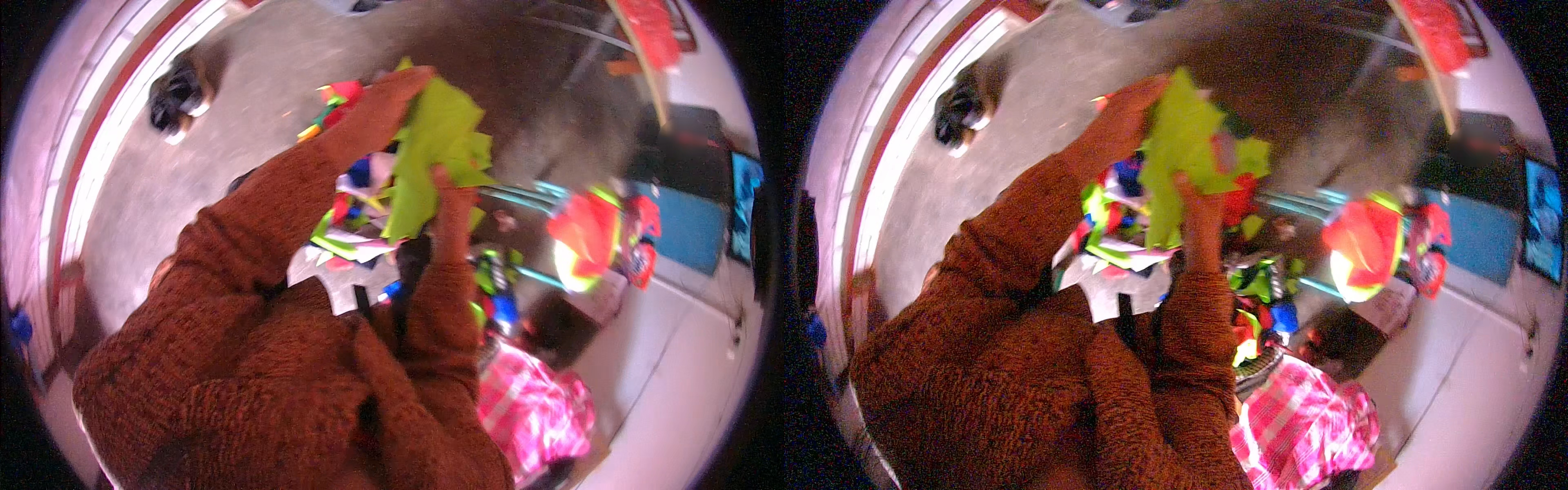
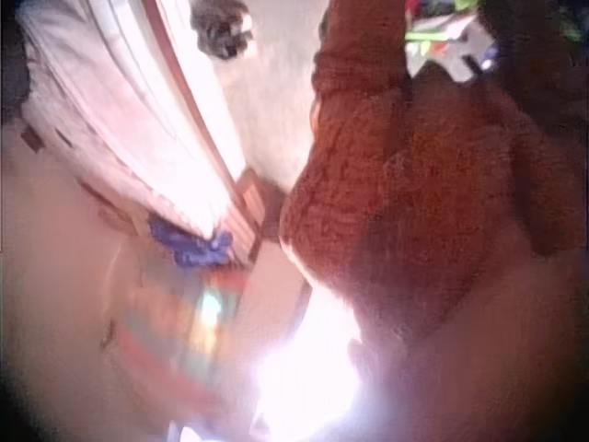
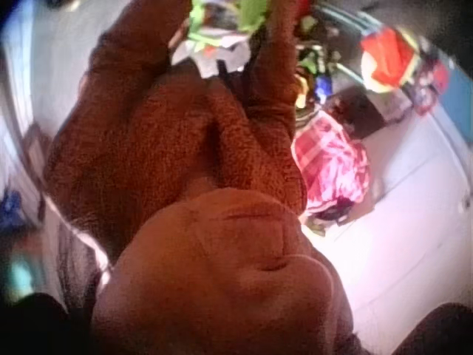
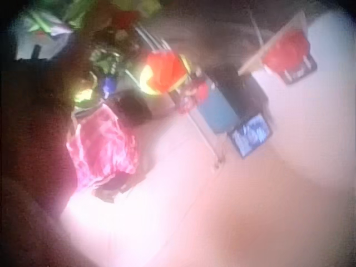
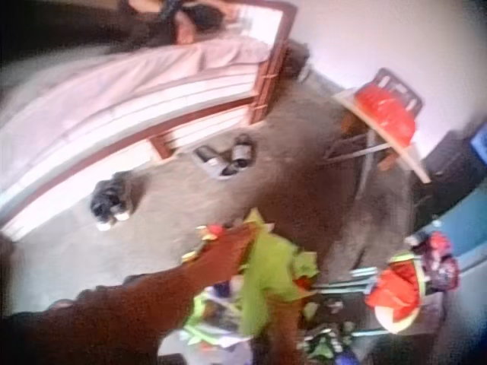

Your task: The person sits on the floor and repeatedly folds small, colorful pieces of paper or felt by hand. They pick up individual pieces from a pile, fold them, and place them back down, continuing this process throughout the clip.

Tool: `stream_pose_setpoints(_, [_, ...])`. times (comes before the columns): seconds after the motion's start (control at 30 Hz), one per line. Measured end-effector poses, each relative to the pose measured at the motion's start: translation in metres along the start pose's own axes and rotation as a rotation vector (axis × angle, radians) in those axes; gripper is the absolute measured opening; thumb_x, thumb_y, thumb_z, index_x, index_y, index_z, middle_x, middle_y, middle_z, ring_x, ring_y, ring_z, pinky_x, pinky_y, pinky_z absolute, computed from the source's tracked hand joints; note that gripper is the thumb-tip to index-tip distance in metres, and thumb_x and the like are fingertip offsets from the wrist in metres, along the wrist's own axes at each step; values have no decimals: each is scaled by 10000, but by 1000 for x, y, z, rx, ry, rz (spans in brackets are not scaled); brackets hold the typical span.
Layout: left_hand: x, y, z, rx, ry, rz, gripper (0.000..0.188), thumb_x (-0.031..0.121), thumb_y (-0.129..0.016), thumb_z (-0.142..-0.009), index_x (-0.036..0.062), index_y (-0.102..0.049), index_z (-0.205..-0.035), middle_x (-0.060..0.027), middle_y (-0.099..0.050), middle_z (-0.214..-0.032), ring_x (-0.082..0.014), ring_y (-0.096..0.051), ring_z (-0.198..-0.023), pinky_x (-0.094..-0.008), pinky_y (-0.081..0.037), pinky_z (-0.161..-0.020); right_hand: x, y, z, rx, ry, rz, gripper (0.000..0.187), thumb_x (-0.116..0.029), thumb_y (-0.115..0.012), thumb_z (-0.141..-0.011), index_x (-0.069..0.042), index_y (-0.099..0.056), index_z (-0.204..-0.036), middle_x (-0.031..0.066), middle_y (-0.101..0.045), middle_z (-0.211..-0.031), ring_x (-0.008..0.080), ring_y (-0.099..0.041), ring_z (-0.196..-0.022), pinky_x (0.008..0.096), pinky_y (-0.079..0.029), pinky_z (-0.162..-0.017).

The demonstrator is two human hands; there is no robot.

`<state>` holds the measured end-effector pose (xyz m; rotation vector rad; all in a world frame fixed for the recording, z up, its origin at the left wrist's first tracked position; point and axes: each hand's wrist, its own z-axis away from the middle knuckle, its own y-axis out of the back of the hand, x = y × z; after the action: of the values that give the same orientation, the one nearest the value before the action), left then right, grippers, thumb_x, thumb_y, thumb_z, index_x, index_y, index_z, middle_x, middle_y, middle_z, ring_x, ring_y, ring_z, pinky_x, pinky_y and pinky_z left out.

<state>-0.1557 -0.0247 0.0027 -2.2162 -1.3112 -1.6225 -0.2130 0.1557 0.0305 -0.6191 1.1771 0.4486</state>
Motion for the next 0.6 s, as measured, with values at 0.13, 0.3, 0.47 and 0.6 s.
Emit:
stream_pose_setpoints(0.13, [-9,-5,1,39,163,576,274,130,-500,-890,-30,-512,-1112,-160,-600,-1036,-268,-582,-988,-338,-450,-872,-13,-16,8,-21,-74,-165,447,-129,-602,-838,-28,-445,-1245,111,-560,-1135,245,-594,-945,382,-519,-767])
stream_pose_setpoints(0.3, [39,16,-5,9,194,736,292,225,-526,-896,-12,-545,-1064,-97,-635,-964,-185,-615,-901,-309,-485,-809,-9,-6,4,-12,-80,-129,455,-154,-599,-837,-14,-441,-1240,122,-560,-1128,254,-591,-948,390,-510,-785])
stream_pose_setpoints(0.47, [50,10,-13,-39,580,1116,285,197,-585,-831,-29,-571,-1004,-93,-645,-942,-180,-631,-820,-313,-505,-722,-11,-5,6,19,-105,-138,495,-186,-606,-831,-5,-421,-1253,138,-553,-1131,265,-585,-956,395,-502,-802])
stream_pose_setpoints(0.6, [52,13,-13,-100,521,792,364,243,-634,-788,-35,-570,-1013,-111,-642,-927,-179,-625,-794,-306,-500,-712,-10,-6,6,-9,-56,-170,523,-205,-611,-823,-3,-409,-1262,143,-549,-1134,266,-583,-959,398,-502,-805])
